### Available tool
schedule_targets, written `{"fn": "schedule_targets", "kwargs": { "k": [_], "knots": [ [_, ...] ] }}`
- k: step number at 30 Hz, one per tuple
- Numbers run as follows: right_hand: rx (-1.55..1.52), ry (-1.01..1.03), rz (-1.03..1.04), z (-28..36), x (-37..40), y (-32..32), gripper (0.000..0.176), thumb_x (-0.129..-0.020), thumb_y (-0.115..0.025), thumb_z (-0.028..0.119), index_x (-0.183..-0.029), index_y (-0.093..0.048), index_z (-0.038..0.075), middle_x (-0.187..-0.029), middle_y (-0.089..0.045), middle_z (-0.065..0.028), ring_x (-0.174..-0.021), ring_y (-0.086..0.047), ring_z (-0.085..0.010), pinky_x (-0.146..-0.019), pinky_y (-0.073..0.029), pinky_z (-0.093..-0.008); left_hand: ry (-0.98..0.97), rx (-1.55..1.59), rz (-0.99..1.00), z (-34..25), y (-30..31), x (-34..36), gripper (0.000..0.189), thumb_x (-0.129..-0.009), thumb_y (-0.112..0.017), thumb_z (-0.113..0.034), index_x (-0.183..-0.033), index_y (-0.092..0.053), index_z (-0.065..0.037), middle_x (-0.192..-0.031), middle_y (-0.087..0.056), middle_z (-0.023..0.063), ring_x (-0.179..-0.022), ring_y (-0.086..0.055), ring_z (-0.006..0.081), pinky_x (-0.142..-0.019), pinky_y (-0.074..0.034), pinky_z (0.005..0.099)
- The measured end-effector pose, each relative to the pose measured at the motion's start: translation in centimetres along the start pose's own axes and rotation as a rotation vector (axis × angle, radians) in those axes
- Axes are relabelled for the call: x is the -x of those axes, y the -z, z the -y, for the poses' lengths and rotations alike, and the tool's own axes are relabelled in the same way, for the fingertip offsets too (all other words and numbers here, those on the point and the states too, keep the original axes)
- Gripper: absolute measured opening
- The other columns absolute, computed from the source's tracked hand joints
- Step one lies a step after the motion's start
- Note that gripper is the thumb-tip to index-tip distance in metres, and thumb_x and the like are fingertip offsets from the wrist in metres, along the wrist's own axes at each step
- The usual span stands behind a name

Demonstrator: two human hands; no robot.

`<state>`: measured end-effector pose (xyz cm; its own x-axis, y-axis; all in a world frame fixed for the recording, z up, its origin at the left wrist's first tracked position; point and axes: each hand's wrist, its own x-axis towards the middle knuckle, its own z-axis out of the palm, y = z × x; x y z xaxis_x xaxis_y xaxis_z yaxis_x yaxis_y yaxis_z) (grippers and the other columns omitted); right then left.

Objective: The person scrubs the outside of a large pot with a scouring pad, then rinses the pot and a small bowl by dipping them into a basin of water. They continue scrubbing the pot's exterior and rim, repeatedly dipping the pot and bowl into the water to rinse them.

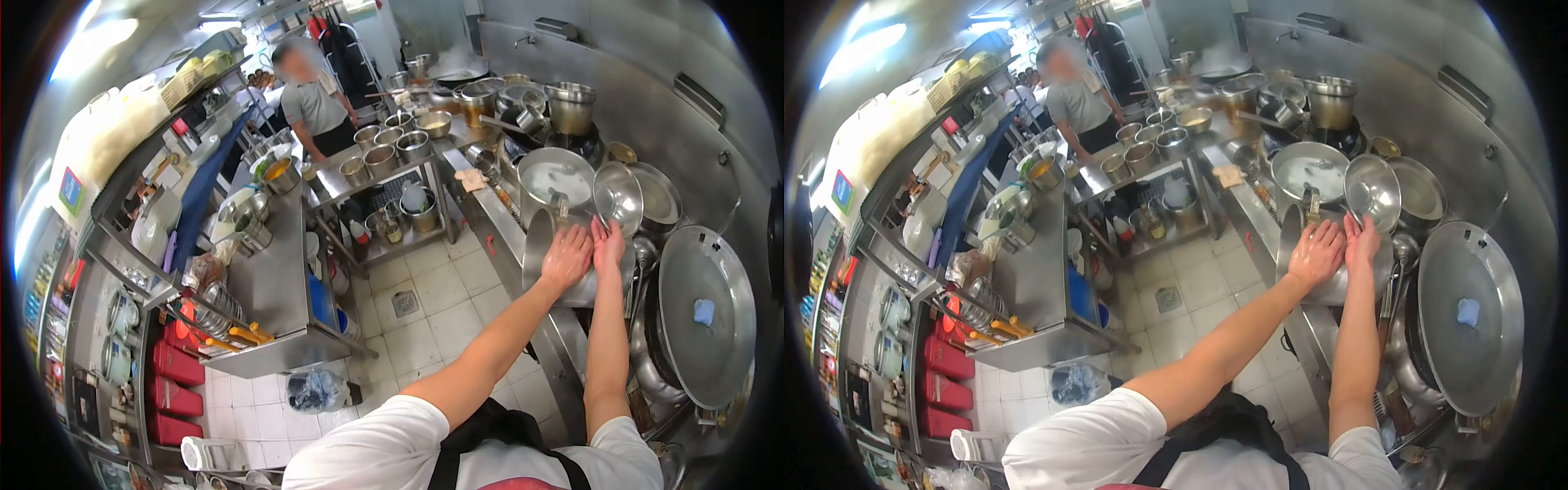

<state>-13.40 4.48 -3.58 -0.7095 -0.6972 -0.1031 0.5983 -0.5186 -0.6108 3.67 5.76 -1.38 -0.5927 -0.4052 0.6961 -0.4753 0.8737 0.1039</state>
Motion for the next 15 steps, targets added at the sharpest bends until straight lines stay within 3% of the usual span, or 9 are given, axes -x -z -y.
{"fn": "schedule_targets", "kwargs": {
  "k": [3,4,5,6,7,10,13,15],
  "knots": [
    [0.014,0.014,-0.018,-0.2,-0.9,0.2,0.044,-0.099,-0.056,0.009,-0.130,-0.044,-0.019,-0.128,-0.057,-0.0265,-0.113,-0.065,-0.0379,-0.095,-0.062,-0.0450,-0.026,-0.032,-0.036,0.1,0.0,0.1,0.039,-0.090,-0.064,-0.027,-0.122,-0.064,-0.005,-0.136,-0.062,0.0145,-0.133,-0.053,0.0305,-0.112,-0.037,0.0485],
    [-0.030,-0.016,-0.030,-0.5,-2.3,1.1,0.054,-0.097,-0.058,0.007,-0.142,-0.036,-0.014,-0.132,-0.054,-0.0257,-0.112,-0.065,-0.0383,-0.093,-0.062,-0.0452,-0.060,-0.030,0.019,0.0,0.3,0.0,0.043,-0.089,-0.064,-0.029,-0.126,-0.063,-0.005,-0.137,-0.062,0.0144,-0.135,-0.052,0.0304,-0.113,-0.036,0.0489],
    [-0.041,0.010,-0.018,0.0,-1.8,-0.2,0.054,-0.097,-0.058,0.007,-0.142,-0.036,-0.014,-0.132,-0.054,-0.0257,-0.112,-0.065,-0.0383,-0.093,-0.062,-0.0452,-0.088,-0.017,0.074,-0.5,0.3,-0.1,0.047,-0.089,-0.065,-0.031,-0.129,-0.063,-0.006,-0.138,-0.061,0.0143,-0.136,-0.051,0.0303,-0.115,-0.035,0.0492],
    [-0.008,0.079,-0.103,-0.1,-0.4,-1.8,0.061,-0.096,-0.059,0.005,-0.147,-0.029,-0.008,-0.133,-0.052,-0.0255,-0.112,-0.064,-0.0387,-0.092,-0.063,-0.0452,-0.117,-0.059,0.151,-0.6,0.5,0.1,0.059,-0.087,-0.067,-0.037,-0.138,-0.058,-0.007,-0.145,-0.057,0.0143,-0.141,-0.047,0.0297,-0.118,-0.032,0.0502],
    [0.036,0.139,-0.194,0.4,0.8,-2.3,0.070,-0.094,-0.060,0.004,-0.153,-0.023,-0.003,-0.135,-0.049,-0.0254,-0.111,-0.064,-0.0391,-0.091,-0.063,-0.0452,-0.126,-0.048,0.142,-0.9,1.3,-0.3,0.059,-0.087,-0.067,-0.037,-0.138,-0.058,-0.007,-0.145,-0.057,0.0143,-0.141,-0.047,0.0297,-0.118,-0.032,0.0502],
    [0.059,0.122,-0.230,1.0,1.8,-2.9,0.074,-0.094,-0.061,0.004,-0.154,-0.019,0.002,-0.137,-0.048,-0.0248,-0.112,-0.064,-0.0392,-0.090,-0.064,-0.0455,-0.145,-0.045,0.388,-0.3,3.1,-0.2,0.071,-0.087,-0.069,-0.044,-0.146,-0.051,-0.009,-0.156,-0.046,0.0146,-0.150,-0.035,0.0314,-0.123,-0.025,0.0537],
    [0.073,0.118,-0.261,0.5,1.2,-2.9,0.073,-0.094,-0.063,0.005,-0.154,-0.021,0.003,-0.136,-0.048,-0.0247,-0.113,-0.064,-0.0391,-0.088,-0.064,-0.0447,-0.070,-0.054,0.251,-0.1,4.2,1.0,0.073,-0.087,-0.069,-0.047,-0.147,-0.049,-0.010,-0.159,-0.042,0.0176,-0.153,-0.029,0.0355,-0.124,-0.021,0.0538],
    [0.055,0.116,-0.173,0.4,1.0,-2.1,0.069,-0.094,-0.064,0.007,-0.152,-0.027,0.003,-0.130,-0.053,-0.0228,-0.105,-0.067,-0.0363,-0.082,-0.065,-0.0416,-0.030,0.012,0.174,-0.1,3.9,1.8,0.074,-0.086,-0.071,-0.039,-0.147,-0.047,-0.004,-0.162,-0.035,0.0224,-0.155,-0.023,0.0398,-0.125,-0.021,0.0525]
  ]
}}
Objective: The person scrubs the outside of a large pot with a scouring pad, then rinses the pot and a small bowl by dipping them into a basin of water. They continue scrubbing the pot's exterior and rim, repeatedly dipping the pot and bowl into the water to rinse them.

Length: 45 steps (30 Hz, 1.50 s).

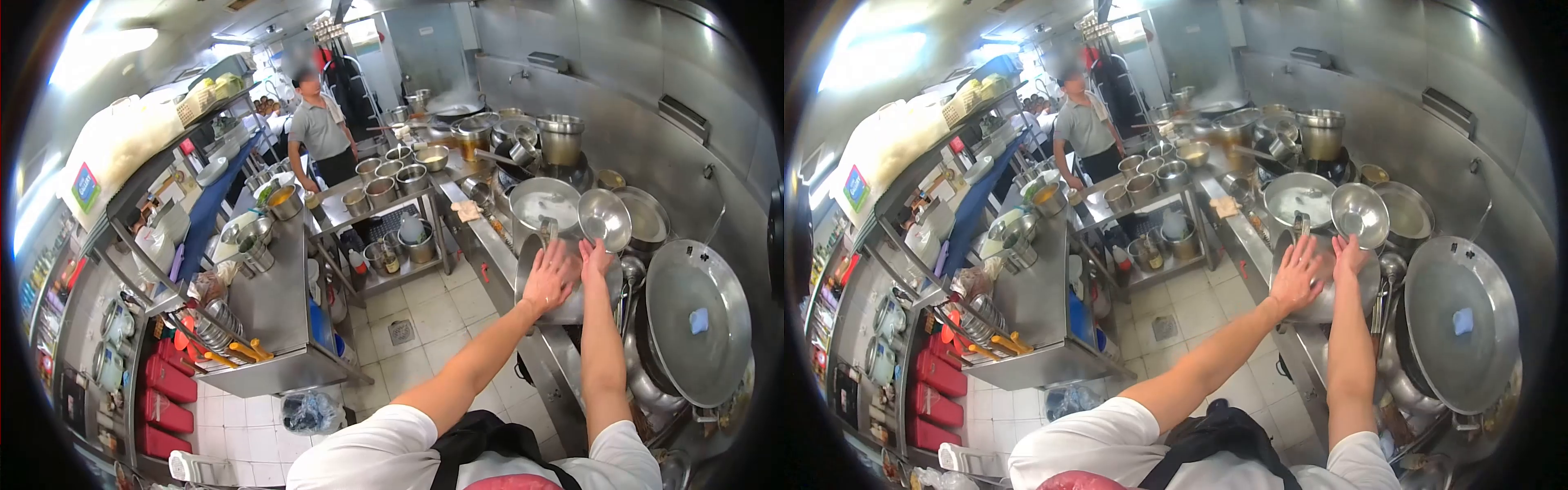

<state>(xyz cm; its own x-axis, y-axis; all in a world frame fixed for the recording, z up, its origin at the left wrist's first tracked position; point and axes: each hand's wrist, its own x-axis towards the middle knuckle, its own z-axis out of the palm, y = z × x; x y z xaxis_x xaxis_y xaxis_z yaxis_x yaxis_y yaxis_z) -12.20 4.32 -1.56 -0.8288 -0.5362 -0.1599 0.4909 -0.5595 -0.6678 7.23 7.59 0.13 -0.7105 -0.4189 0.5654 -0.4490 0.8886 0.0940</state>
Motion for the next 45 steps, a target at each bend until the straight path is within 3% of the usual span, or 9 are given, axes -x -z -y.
{"fn": "schedule_targets", "kwargs": {
  "k": [3,6,11,14,19,21,27,30,45],
  "knots": [
    [0.092,0.004,0.086,-0.4,-0.6,1.1,0.066,-0.095,-0.065,0.009,-0.150,-0.030,0.003,-0.125,-0.057,-0.0198,-0.091,-0.069,-0.0281,-0.074,-0.065,-0.0378,0.191,0.252,-0.247,-0.4,-0.9,0.1,0.074,-0.082,-0.075,-0.016,-0.145,-0.043,0.008,-0.163,-0.026,0.0292,-0.155,-0.021,0.0436,-0.122,-0.029,0.0497],
    [0.181,0.022,0.041,-0.5,-0.1,1.0,0.064,-0.096,-0.065,0.011,-0.149,-0.031,0.004,-0.118,-0.061,-0.0163,-0.079,-0.065,-0.0202,-0.066,-0.063,-0.0355,0.189,0.297,-0.305,0.0,-1.8,0.3,0.074,-0.082,-0.074,-0.014,-0.145,-0.042,0.007,-0.163,-0.026,0.0302,-0.153,-0.026,0.0444,-0.121,-0.032,0.0485],
    [0.220,0.029,0.021,-0.9,-0.9,0.6,0.047,-0.096,-0.061,0.009,-0.137,-0.039,0.006,-0.105,-0.060,-0.0128,-0.067,-0.061,-0.0182,-0.060,-0.062,-0.0352,0.168,0.278,-0.339,0.4,-2.3,0.2,0.049,-0.079,-0.077,-0.014,-0.122,-0.062,0.004,-0.142,-0.056,0.0180,-0.150,-0.034,0.0433,-0.114,-0.044,0.0475],
    [0.210,0.039,-0.027,-0.1,0.8,-0.5,0.051,-0.096,-0.060,0.008,-0.141,-0.037,0.007,-0.105,-0.061,-0.0130,-0.067,-0.061,-0.0185,-0.059,-0.062,-0.0352,0.163,0.286,-0.312,0.4,-1.9,0.3,0.050,-0.079,-0.077,-0.015,-0.123,-0.061,0.004,-0.142,-0.055,0.0193,-0.149,-0.034,0.0431,-0.114,-0.043,0.0469],
    [0.153,0.066,-0.106,-0.3,1.4,-0.7,0.065,-0.095,-0.058,0.003,-0.150,-0.023,0.010,-0.114,-0.061,-0.0162,-0.069,-0.063,-0.0213,-0.066,-0.065,-0.0396,0.147,0.275,-0.282,0.4,-2.0,0.5,0.049,-0.081,-0.076,-0.014,-0.125,-0.061,0.002,-0.142,-0.055,0.0202,-0.148,-0.035,0.0430,-0.115,-0.042,0.0467],
    [0.178,0.122,-0.088,0.1,1.6,-1.0,0.066,-0.098,-0.055,0.000,-0.153,-0.018,0.008,-0.130,-0.055,-0.0201,-0.081,-0.067,-0.0249,-0.072,-0.067,-0.0384,0.156,0.259,-0.292,0.4,-2.2,0.3,0.051,-0.081,-0.076,-0.017,-0.126,-0.060,0.000,-0.143,-0.055,0.0190,-0.149,-0.034,0.0424,-0.111,-0.046,0.0467],
    [0.022,-0.074,0.223,-1.6,-4.5,3.6,0.063,-0.098,-0.056,-0.001,-0.154,-0.030,0.012,-0.146,-0.048,-0.0163,-0.122,-0.061,-0.0348,-0.101,-0.057,-0.0519,0.191,0.130,-0.225,-0.2,-1.7,0.1,0.051,-0.081,-0.074,-0.022,-0.126,-0.061,-0.001,-0.146,-0.054,0.0157,-0.151,-0.032,0.0413,-0.099,-0.053,0.0460],
    [0.012,-0.108,0.217,-1.2,-3.9,3.2,0.057,-0.098,-0.055,-0.003,-0.151,-0.036,0.011,-0.148,-0.047,-0.0161,-0.129,-0.056,-0.0365,-0.110,-0.049,-0.0559,0.221,0.206,-0.205,-0.2,-1.7,0.0,0.048,-0.081,-0.074,-0.018,-0.124,-0.062,-0.001,-0.145,-0.055,0.0157,-0.151,-0.032,0.0414,-0.102,-0.052,0.0477],
    [0.068,0.101,0.014,-0.5,0.9,0.4,0.060,-0.091,-0.055,-0.009,-0.147,-0.040,0.007,-0.141,-0.053,-0.0168,-0.119,-0.062,-0.0340,-0.094,-0.061,-0.0479,0.195,0.288,-0.334,0.4,-2.5,0.8,0.046,-0.076,-0.076,-0.013,-0.119,-0.065,-0.003,-0.142,-0.058,0.0135,-0.150,-0.036,0.0386,-0.101,-0.051,0.0471]
  ]
}}
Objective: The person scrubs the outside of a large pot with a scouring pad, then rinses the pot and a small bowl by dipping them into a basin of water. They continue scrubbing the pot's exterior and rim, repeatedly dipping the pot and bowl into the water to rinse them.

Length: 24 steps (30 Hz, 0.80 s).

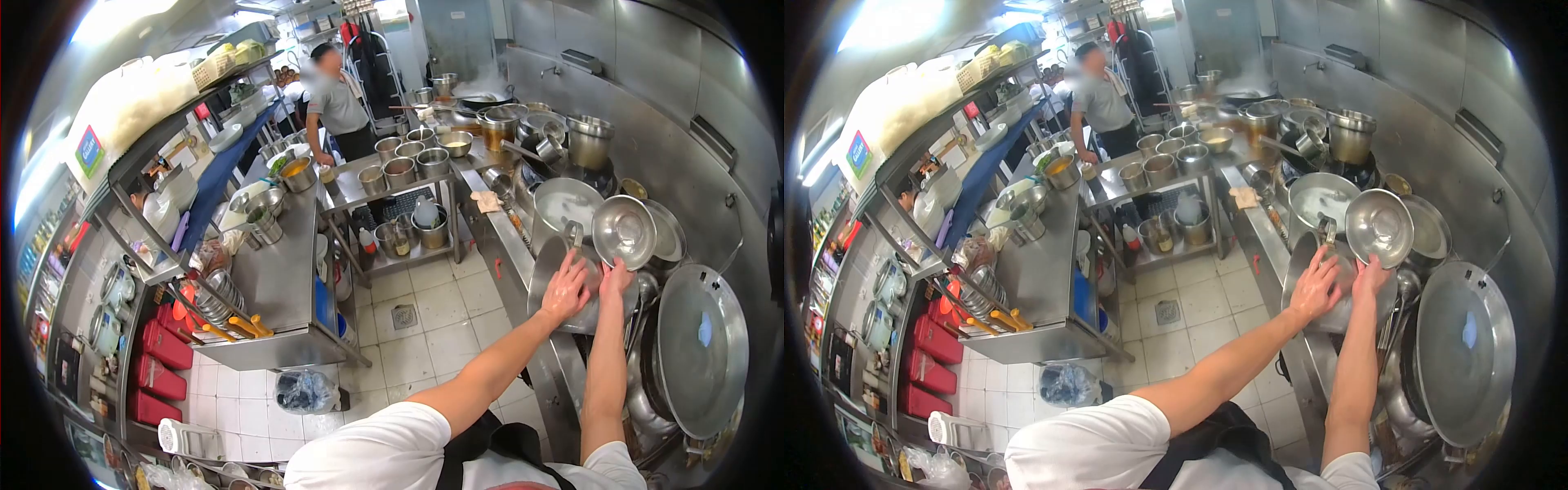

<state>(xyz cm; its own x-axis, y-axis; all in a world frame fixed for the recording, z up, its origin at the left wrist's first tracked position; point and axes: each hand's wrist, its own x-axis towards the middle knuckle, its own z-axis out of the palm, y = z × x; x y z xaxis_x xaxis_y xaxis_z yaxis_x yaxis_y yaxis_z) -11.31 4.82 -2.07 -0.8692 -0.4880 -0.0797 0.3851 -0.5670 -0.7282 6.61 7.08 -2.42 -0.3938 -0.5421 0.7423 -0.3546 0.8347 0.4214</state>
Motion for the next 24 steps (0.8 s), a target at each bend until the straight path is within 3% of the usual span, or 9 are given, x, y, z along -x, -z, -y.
{"fn": "schedule_targets", "kwargs": {
  "k": [4,7,10,14,18,19,20,21,24],
  "knots": [
    [-0.088,-0.030,0.074,-1.7,-2.1,2.5,0.053,-0.089,-0.057,-0.009,-0.141,-0.047,0.000,-0.135,-0.057,-0.0187,-0.112,-0.066,-0.0336,-0.087,-0.062,-0.0473,0.005,-0.008,0.020,0.4,0.1,0.1,0.044,-0.076,-0.075,-0.014,-0.118,-0.065,-0.005,-0.142,-0.057,0.0130,-0.150,-0.035,0.0378,-0.098,-0.053,0.0477],
    [-0.028,-0.112,0.144,-2.3,-3.1,3.6,0.056,-0.090,-0.055,-0.007,-0.145,-0.043,0.000,-0.141,-0.053,-0.0172,-0.114,-0.065,-0.0332,-0.089,-0.062,-0.0477,0.011,-0.020,0.047,0.1,0.8,0.1,0.043,-0.077,-0.073,-0.014,-0.118,-0.064,-0.005,-0.142,-0.057,0.0124,-0.150,-0.034,0.0374,-0.097,-0.053,0.0481],
    [0.138,0.004,0.136,-1.3,-0.5,1.8,0.054,-0.089,-0.056,-0.006,-0.142,-0.045,-0.003,-0.138,-0.054,-0.0178,-0.109,-0.066,-0.0338,-0.089,-0.063,-0.0493,-0.010,-0.045,0.043,0.1,0.0,0.1,0.044,-0.079,-0.073,-0.016,-0.120,-0.063,-0.006,-0.143,-0.056,0.0119,-0.151,-0.033,0.0372,-0.094,-0.054,0.0479],
    [0.107,-0.084,0.022,0.3,0.4,1.8,0.056,-0.089,-0.056,-0.005,-0.143,-0.044,-0.002,-0.138,-0.054,-0.0198,-0.110,-0.065,-0.0362,-0.090,-0.062,-0.0529,-0.002,-0.117,0.104,-0.2,0.5,0.0,0.042,-0.082,-0.071,-0.016,-0.122,-0.062,-0.006,-0.146,-0.054,0.0119,-0.152,-0.031,0.0368,-0.092,-0.055,0.0481],
    [-0.370,-0.173,0.006,6.1,-1.8,3.8,0.053,-0.086,-0.053,-0.008,-0.138,-0.043,-0.010,-0.136,-0.051,-0.0254,-0.121,-0.057,-0.0421,-0.101,-0.058,-0.0612,-0.016,-0.170,0.109,-0.5,0.5,-0.3,0.038,-0.084,-0.069,-0.015,-0.120,-0.061,-0.006,-0.147,-0.053,0.0119,-0.152,-0.031,0.0379,-0.090,-0.056,0.0492],
    [-0.423,-0.078,0.108,8.0,-3.2,5.7,0.051,-0.086,-0.050,-0.010,-0.137,-0.043,-0.012,-0.135,-0.052,-0.0261,-0.123,-0.056,-0.0438,-0.105,-0.055,-0.0626,-0.015,-0.177,0.109,-0.4,0.7,-0.4,0.038,-0.084,-0.069,-0.015,-0.120,-0.061,-0.006,-0.147,-0.053,0.0119,-0.152,-0.031,0.0379,-0.090,-0.056,0.0492],
    [-0.460,-0.046,-0.019,11.5,-2.5,5.6,0.050,-0.087,-0.048,-0.011,-0.136,-0.042,-0.015,-0.137,-0.052,-0.0270,-0.127,-0.054,-0.0449,-0.109,-0.052,-0.0631,-0.011,-0.166,0.114,-0.4,0.7,-0.4,0.038,-0.084,-0.068,-0.015,-0.121,-0.061,-0.006,-0.147,-0.053,0.0121,-0.152,-0.030,0.0382,-0.090,-0.056,0.0500],
    [-0.544,0.029,0.083,12.0,-7.6,9.7,0.047,-0.090,-0.044,-0.008,-0.137,-0.041,-0.016,-0.140,-0.050,-0.0286,-0.131,-0.052,-0.0460,-0.111,-0.050,-0.0635,-0.006,-0.152,0.122,-0.5,0.7,-0.3,0.039,-0.084,-0.068,-0.014,-0.121,-0.060,-0.006,-0.147,-0.052,0.0123,-0.152,-0.030,0.0385,-0.090,-0.056,0.0507],
    [-0.767,-0.037,-0.144,17.7,-10.6,13.8,0.042,-0.101,-0.037,0.000,-0.138,-0.042,-0.017,-0.142,-0.049,-0.0278,-0.138,-0.045,-0.0436,-0.111,-0.052,-0.0616,0.001,-0.151,0.124,-0.7,0.9,-0.4,0.038,-0.085,-0.067,-0.014,-0.122,-0.060,-0.006,-0.145,-0.053,0.0128,-0.152,-0.030,0.0390,-0.089,-0.056,0.0537]
  ]
}}
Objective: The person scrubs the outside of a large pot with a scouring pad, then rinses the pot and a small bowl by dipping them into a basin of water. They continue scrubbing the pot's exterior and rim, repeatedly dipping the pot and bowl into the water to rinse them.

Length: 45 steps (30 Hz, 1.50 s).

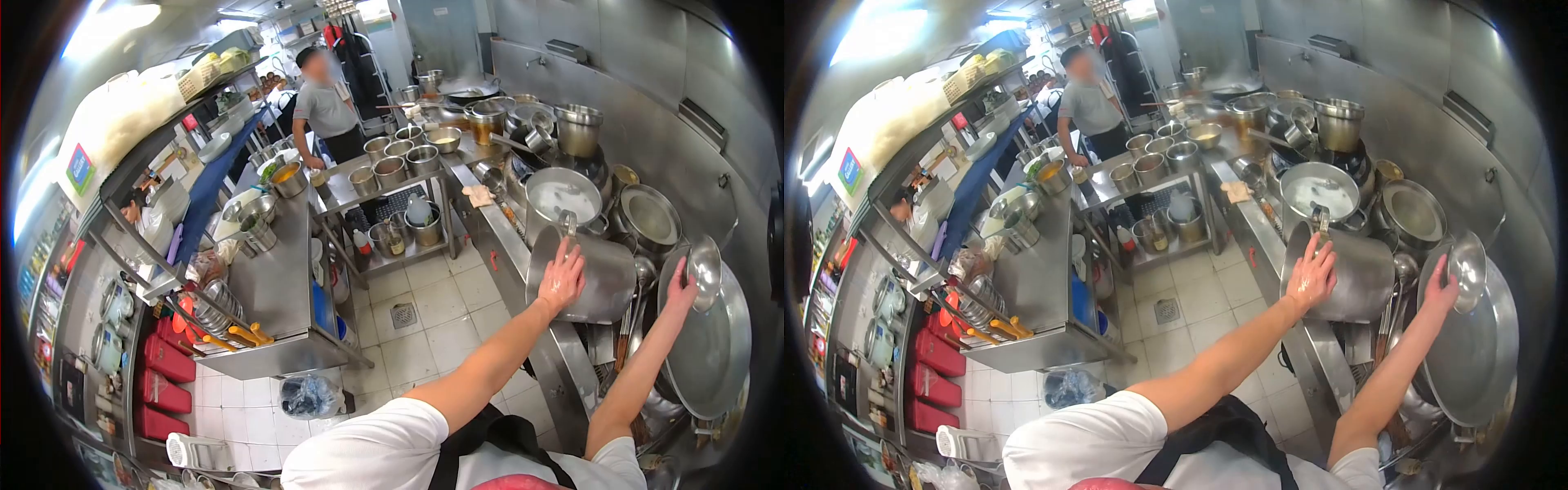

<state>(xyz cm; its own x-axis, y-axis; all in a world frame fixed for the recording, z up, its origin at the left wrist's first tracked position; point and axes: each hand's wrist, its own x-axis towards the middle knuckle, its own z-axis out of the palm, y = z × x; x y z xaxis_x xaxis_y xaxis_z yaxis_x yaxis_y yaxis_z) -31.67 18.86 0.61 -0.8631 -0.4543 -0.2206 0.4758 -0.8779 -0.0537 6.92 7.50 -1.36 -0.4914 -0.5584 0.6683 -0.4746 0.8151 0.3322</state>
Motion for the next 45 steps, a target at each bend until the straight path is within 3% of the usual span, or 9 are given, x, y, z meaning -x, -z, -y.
{"fn": "schedule_targets", "kwargs": {
  "k": [3,7,9,16,22,28,31,35,45],
  "knots": [
    [-0.008,0.053,0.091,6.3,-11.5,6.8,0.044,-0.103,-0.037,0.003,-0.142,-0.040,-0.016,-0.143,-0.048,-0.0254,-0.140,-0.043,-0.0413,-0.110,-0.052,-0.0618,0.008,0.003,0.006,0.0,-0.2,0.0,0.039,-0.084,-0.066,-0.014,-0.122,-0.060,-0.006,-0.145,-0.053,0.0130,-0.152,-0.028,0.0388,-0.091,-0.055,0.0547],
    [0.259,0.235,-0.076,2.8,0.6,3.9,0.042,-0.106,-0.049,0.010,-0.143,-0.046,-0.010,-0.149,-0.048,-0.0199,-0.132,-0.052,-0.0315,-0.109,-0.055,-0.0473,0.005,0.016,-0.006,-0.4,0.0,-0.2,0.037,-0.084,-0.066,-0.013,-0.120,-0.061,-0.006,-0.143,-0.054,0.0128,-0.151,-0.031,0.0392,-0.089,-0.055,0.0535],
    [0.692,0.389,0.216,-0.5,11.0,2.7,0.039,-0.103,-0.057,0.009,-0.139,-0.053,-0.007,-0.147,-0.054,-0.0183,-0.122,-0.061,-0.0255,-0.100,-0.058,-0.0367,0.006,0.005,-0.037,-0.2,-0.6,-0.4,0.035,-0.084,-0.067,-0.013,-0.117,-0.063,-0.006,-0.142,-0.056,0.0119,-0.149,-0.035,0.0396,-0.089,-0.056,0.0521],
    [1.185,0.204,0.397,1.4,20.1,-0.4,0.032,-0.101,-0.060,0.008,-0.131,-0.064,-0.001,-0.125,-0.071,-0.0147,-0.111,-0.070,-0.0216,-0.099,-0.055,-0.0338,-0.269,-0.083,-0.088,2.1,-2.0,-0.5,0.037,-0.084,-0.061,-0.006,-0.121,-0.062,0.004,-0.136,-0.053,0.0293,-0.141,-0.041,0.0500,-0.121,-0.031,0.0594],
    [1.936,0.044,0.448,7.2,20.0,9.8,0.023,-0.094,-0.070,0.020,-0.110,-0.072,0.004,-0.095,-0.075,-0.0112,-0.093,-0.071,-0.0218,-0.083,-0.054,-0.0362,0.157,0.144,-0.169,1.5,-5.9,-0.3,0.055,-0.108,-0.045,-0.022,-0.159,-0.032,-0.005,-0.162,-0.029,0.0302,-0.148,-0.031,0.0508,-0.116,-0.034,0.0553],
    [2.595,0.238,0.112,5.9,20.4,22.6,0.049,-0.082,-0.078,0.025,-0.126,-0.064,0.009,-0.134,-0.059,-0.0177,-0.128,-0.055,-0.0384,-0.104,-0.048,-0.0510,0.545,0.579,0.032,2.6,-6.1,-0.4,0.057,-0.107,-0.047,-0.022,-0.158,-0.030,-0.001,-0.156,-0.041,0.0289,-0.144,-0.043,0.0389,-0.115,-0.038,0.0474],
    [2.728,0.299,0.206,7.5,18.9,26.0,0.071,-0.071,-0.082,0.024,-0.136,-0.059,0.005,-0.127,-0.059,-0.0199,-0.122,-0.055,-0.0406,-0.107,-0.044,-0.0518,0.133,0.314,0.012,3.6,-6.3,0.9,0.058,-0.109,-0.041,-0.023,-0.158,-0.027,0.006,-0.160,-0.039,0.0244,-0.147,-0.040,0.0319,-0.122,-0.031,0.0437],
    [2.687,0.037,0.255,10.9,18.3,26.4,0.108,-0.071,-0.086,0.049,-0.158,-0.034,0.012,-0.161,-0.036,-0.0223,-0.148,-0.031,-0.0456,-0.122,-0.025,-0.0551,0.321,0.311,-0.068,1.1,-5.2,-0.5,0.054,-0.109,-0.041,-0.018,-0.157,-0.030,0.003,-0.151,-0.048,0.0285,-0.137,-0.051,0.0387,-0.111,-0.042,0.0420],
    [2.743,-0.023,0.182,12.3,18.1,23.1,0.087,-0.070,-0.089,0.033,-0.143,-0.049,0.008,-0.157,-0.038,-0.0213,-0.147,-0.029,-0.0434,-0.120,-0.027,-0.0562,0.529,0.327,-0.028,-0.6,-3.3,-1.3,0.047,-0.105,-0.048,-0.018,-0.151,-0.041,-0.013,-0.102,-0.068,0.0292,-0.091,-0.064,0.0502,-0.080,-0.049,0.0563]
  ]
}}
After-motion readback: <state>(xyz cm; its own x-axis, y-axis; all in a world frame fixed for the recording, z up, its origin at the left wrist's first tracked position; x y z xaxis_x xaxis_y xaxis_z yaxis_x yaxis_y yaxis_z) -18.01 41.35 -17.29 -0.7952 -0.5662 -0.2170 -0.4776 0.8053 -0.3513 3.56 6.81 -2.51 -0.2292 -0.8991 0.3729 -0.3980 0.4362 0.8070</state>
